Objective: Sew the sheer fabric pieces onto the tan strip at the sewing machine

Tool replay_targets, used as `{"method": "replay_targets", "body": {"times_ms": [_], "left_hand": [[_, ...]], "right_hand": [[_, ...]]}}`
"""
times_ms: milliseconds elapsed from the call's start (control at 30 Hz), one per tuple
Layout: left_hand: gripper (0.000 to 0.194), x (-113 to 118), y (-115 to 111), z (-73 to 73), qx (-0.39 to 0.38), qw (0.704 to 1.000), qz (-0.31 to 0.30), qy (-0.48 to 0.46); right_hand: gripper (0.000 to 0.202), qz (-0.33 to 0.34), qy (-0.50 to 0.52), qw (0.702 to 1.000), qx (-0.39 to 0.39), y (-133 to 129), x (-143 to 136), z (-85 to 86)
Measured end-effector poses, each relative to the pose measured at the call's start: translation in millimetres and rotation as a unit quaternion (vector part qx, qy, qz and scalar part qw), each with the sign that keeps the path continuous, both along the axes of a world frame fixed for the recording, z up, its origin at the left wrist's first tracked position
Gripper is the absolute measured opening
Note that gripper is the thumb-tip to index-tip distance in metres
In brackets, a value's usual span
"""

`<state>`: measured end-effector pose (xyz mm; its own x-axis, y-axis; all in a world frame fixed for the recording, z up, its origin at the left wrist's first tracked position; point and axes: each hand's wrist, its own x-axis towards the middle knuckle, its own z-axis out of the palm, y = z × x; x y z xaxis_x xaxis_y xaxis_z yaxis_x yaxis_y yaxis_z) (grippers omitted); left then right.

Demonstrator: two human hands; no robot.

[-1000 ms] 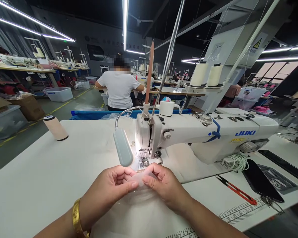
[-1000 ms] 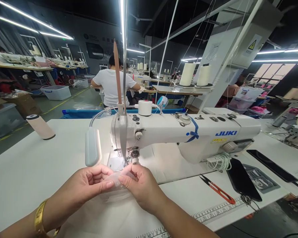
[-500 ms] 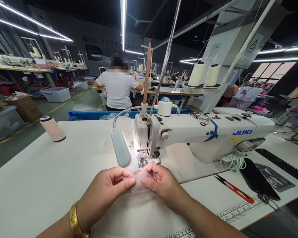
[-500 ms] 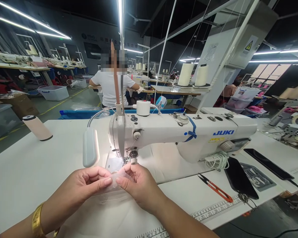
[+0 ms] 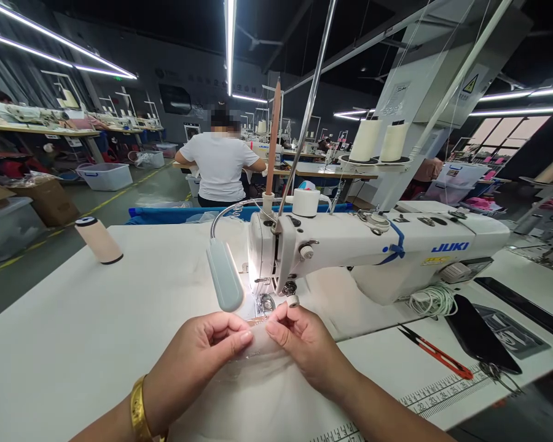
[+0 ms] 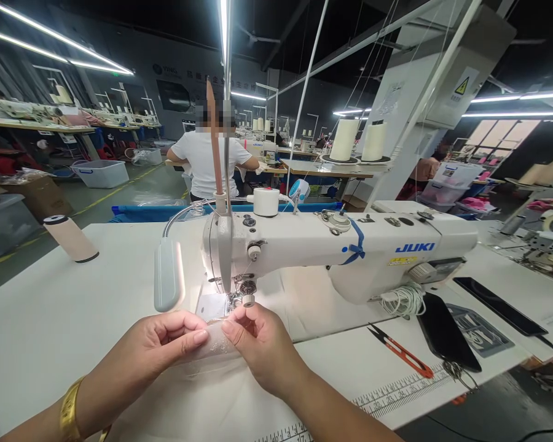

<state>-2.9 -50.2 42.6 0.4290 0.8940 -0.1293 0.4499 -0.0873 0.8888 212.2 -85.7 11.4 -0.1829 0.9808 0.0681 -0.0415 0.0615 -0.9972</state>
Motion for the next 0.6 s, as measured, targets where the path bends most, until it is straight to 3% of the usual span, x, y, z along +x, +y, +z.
{"method": "replay_targets", "body": {"times_ms": [433, 600], "left_hand": [[0.047, 0.7, -1.2, 2.7, -0.043, 0.998, -0.027, -0.035], [0.047, 1.0, -2.5, 4.7, -0.055, 0.997, -0.028, -0.036]], "right_hand": [[0.047, -0.034, -0.047, 0.998, 0.036, 0.1, 1.2, 1.5], [0.037, 0.007, -0.020, 1.000, 0.006, -1.4, 1.0, -1.2]]}}
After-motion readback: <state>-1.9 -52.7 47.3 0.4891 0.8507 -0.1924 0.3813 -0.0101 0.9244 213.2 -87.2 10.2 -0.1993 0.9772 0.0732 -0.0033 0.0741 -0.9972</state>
